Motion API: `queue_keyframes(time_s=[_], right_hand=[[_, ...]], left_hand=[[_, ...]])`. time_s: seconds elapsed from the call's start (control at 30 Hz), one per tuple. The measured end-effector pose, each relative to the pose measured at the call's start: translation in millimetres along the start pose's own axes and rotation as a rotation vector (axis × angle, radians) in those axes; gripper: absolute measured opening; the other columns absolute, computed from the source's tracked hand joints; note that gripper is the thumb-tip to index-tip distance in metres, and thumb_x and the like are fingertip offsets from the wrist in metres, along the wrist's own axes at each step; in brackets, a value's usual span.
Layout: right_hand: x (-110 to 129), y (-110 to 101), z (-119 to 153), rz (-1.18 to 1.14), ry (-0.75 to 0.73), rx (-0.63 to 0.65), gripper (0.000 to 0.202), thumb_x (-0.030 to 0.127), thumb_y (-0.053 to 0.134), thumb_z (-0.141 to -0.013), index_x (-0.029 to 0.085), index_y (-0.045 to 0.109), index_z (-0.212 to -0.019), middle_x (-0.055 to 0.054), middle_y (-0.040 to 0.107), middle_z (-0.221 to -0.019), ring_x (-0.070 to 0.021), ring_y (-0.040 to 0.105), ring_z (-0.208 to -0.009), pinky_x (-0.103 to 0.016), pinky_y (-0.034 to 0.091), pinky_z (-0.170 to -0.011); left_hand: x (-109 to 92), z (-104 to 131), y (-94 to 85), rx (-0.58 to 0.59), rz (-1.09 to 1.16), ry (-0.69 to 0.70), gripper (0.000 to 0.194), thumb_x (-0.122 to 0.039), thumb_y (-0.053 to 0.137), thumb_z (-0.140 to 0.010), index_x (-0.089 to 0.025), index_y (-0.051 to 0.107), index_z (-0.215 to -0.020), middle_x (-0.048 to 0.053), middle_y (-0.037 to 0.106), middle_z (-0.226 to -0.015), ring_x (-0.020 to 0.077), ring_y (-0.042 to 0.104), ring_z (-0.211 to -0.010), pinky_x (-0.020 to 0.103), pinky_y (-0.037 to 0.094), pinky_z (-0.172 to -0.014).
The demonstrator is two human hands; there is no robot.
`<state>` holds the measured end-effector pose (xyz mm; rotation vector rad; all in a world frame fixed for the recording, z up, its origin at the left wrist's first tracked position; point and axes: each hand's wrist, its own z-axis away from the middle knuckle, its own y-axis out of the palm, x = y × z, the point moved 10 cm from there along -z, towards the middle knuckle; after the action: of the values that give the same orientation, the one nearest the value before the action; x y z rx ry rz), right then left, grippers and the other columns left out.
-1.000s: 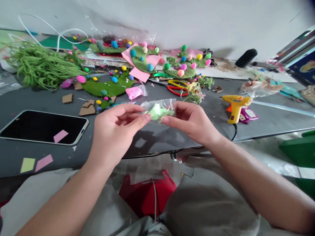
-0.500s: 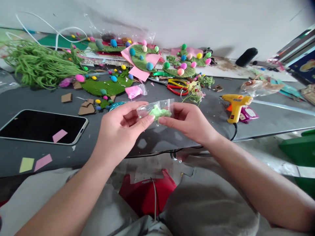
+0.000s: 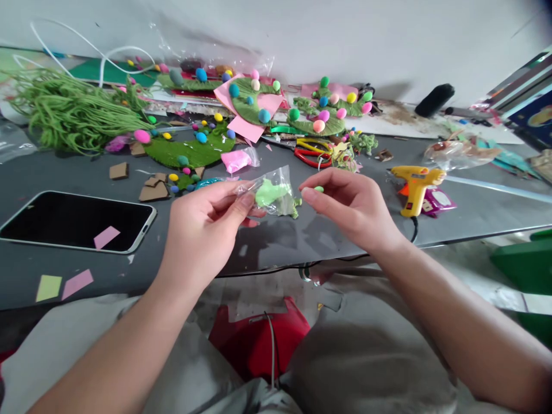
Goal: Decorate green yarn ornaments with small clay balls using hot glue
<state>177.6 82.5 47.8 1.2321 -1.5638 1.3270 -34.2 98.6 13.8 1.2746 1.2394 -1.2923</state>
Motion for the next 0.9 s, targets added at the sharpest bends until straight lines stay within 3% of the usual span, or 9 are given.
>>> queue_keyframes(time_s=[0.13,0.3,0.47,0.73,0.9], right_hand=[[10,0,3,0.034,-0.09,-0.011,0.012,0.029,0.082,-0.088,0.018,0.077,-0.09,-0.002,0.073,-0.085,-0.0111,0.061,-0.071,-0.023,0.051,-0.06],[9,3,3,0.001,-0.099,0.016,0.018,0.029,0.086,-0.083,0.017,0.076,-0.091,-0.002,0.072,-0.087,-0.0114,0.062,-0.069,-0.025,0.053,-0.062],[6,5,4,0.022,-0.057,0.05,0.022,0.033,0.088,-0.082,0.018,0.076,-0.094,-0.002,0.071,-0.088,-0.0137,0.062,-0.072,-0.028,0.053,-0.065],[3,9,4,0.107,-0.091,0.082,0.028,0.035,0.087,-0.083,0.018,0.077,-0.104,-0.004,0.073,-0.1,-0.0175,0.064,-0.084,-0.033,0.057,-0.077],[4,13,5,0.125,-0.131,0.115,0.035,0.037,0.09,-0.082,0.017,0.08,-0.109,-0.005,0.072,-0.097,-0.0167,0.064,-0.082,-0.032,0.055,-0.076]], left_hand=[[-1,1,-3.4,-0.028,-0.042,0.001,0.016,-0.04,0.085,-0.086,-0.026,0.081,-0.092,-0.001,0.079,-0.081,0.0164,0.074,-0.071,0.028,0.065,-0.068],[1,1,-6.6,-0.039,0.013,0.006,0.016,-0.041,0.086,-0.084,-0.029,0.076,-0.087,-0.004,0.075,-0.077,0.0146,0.071,-0.068,0.029,0.065,-0.071],[3,0,0.4,0.009,0.07,0.0,0.02,-0.039,0.084,-0.087,-0.023,0.072,-0.089,-0.001,0.076,-0.087,0.0157,0.074,-0.077,0.03,0.067,-0.077],[7,-1,3.2,0.042,0.039,-0.024,0.032,-0.035,0.087,-0.084,-0.024,0.076,-0.112,0.006,0.08,-0.104,0.0232,0.078,-0.092,0.032,0.068,-0.076],[12,0,8.0,0.103,0.108,-0.06,0.036,-0.033,0.091,-0.08,-0.027,0.077,-0.112,0.004,0.079,-0.108,0.0205,0.077,-0.097,0.029,0.067,-0.083]])
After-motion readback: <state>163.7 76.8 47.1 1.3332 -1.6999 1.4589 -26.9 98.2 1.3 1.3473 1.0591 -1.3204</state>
